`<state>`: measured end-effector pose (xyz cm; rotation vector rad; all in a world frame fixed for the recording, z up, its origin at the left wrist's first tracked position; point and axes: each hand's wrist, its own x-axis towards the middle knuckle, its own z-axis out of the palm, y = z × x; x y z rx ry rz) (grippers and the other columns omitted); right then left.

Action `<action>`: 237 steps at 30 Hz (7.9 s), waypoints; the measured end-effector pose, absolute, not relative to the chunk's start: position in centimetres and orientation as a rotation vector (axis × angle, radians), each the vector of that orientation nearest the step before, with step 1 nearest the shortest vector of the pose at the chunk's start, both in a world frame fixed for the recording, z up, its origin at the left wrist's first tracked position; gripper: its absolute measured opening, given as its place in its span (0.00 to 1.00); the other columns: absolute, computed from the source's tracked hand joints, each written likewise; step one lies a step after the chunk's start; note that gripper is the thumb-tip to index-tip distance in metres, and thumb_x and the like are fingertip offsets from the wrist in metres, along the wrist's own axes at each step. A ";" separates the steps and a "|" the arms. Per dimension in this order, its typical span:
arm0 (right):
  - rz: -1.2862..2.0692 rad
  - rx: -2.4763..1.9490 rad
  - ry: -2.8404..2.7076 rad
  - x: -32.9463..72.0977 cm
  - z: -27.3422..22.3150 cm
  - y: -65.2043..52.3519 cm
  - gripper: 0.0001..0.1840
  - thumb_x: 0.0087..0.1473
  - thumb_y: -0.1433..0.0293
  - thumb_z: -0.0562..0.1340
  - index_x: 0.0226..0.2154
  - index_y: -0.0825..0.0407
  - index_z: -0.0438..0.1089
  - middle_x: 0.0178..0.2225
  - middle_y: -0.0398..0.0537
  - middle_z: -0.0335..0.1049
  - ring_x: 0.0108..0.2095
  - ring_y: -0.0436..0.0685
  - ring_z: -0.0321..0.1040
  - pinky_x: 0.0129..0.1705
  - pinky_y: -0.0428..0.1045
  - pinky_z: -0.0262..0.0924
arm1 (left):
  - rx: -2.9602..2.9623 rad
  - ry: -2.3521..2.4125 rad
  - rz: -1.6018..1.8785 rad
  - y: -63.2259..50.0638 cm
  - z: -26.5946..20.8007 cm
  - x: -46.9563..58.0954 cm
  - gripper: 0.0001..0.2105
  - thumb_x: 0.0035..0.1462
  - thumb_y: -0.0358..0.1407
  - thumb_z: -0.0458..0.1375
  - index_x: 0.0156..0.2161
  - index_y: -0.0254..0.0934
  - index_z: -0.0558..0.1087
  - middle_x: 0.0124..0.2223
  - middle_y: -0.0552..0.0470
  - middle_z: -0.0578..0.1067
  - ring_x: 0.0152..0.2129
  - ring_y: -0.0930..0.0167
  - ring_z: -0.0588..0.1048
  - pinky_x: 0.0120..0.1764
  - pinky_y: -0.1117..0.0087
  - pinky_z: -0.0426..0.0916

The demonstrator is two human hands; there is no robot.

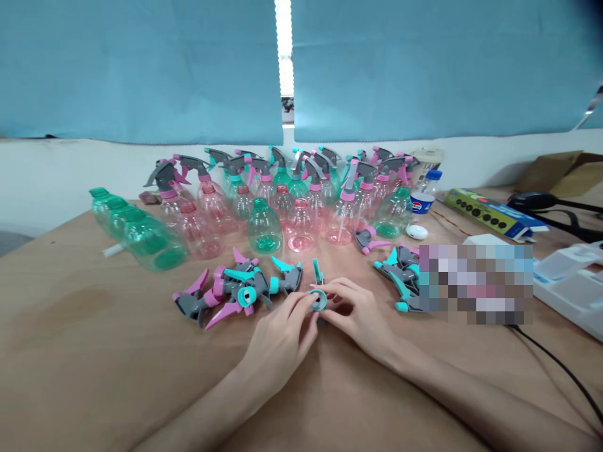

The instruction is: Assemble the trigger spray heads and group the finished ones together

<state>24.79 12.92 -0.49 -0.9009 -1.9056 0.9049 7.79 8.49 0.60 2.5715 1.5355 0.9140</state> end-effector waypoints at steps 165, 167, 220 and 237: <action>0.840 -0.884 -2.130 25.6 0.8 13.7 0.17 0.53 0.67 0.65 0.47 0.42 0.72 0.36 0.45 0.73 0.37 0.55 0.67 0.38 0.50 0.66 | 2.156 1.314 0.892 9.5 1.8 6.1 0.12 0.61 0.31 0.48 0.46 0.40 0.72 0.40 0.52 0.77 0.33 0.70 0.76 0.37 0.68 0.71; 0.838 -0.882 -2.127 25.6 0.7 13.7 0.17 0.52 0.67 0.65 0.47 0.41 0.72 0.37 0.45 0.73 0.38 0.55 0.67 0.39 0.50 0.66 | 2.081 1.313 0.880 9.5 1.9 6.1 0.12 0.61 0.31 0.48 0.45 0.40 0.72 0.38 0.53 0.76 0.28 0.72 0.75 0.32 0.71 0.70; 0.491 -0.791 -2.337 25.4 -0.2 13.4 0.11 0.53 0.62 0.64 0.40 0.45 0.73 0.35 0.44 0.74 0.36 0.57 0.65 0.44 0.55 0.54 | 2.170 1.445 0.616 10.0 2.7 6.1 0.06 0.60 0.29 0.50 0.33 0.38 0.65 0.32 0.57 0.72 0.29 0.71 0.71 0.31 0.72 0.63; 0.674 -0.978 -2.111 25.5 0.5 13.3 0.17 0.49 0.68 0.68 0.43 0.45 0.72 0.31 0.43 0.71 0.35 0.56 0.66 0.42 0.52 0.57 | 1.950 1.518 1.064 9.5 2.9 5.6 0.06 0.64 0.35 0.48 0.43 0.39 0.65 0.33 0.55 0.75 0.28 0.71 0.75 0.33 0.70 0.69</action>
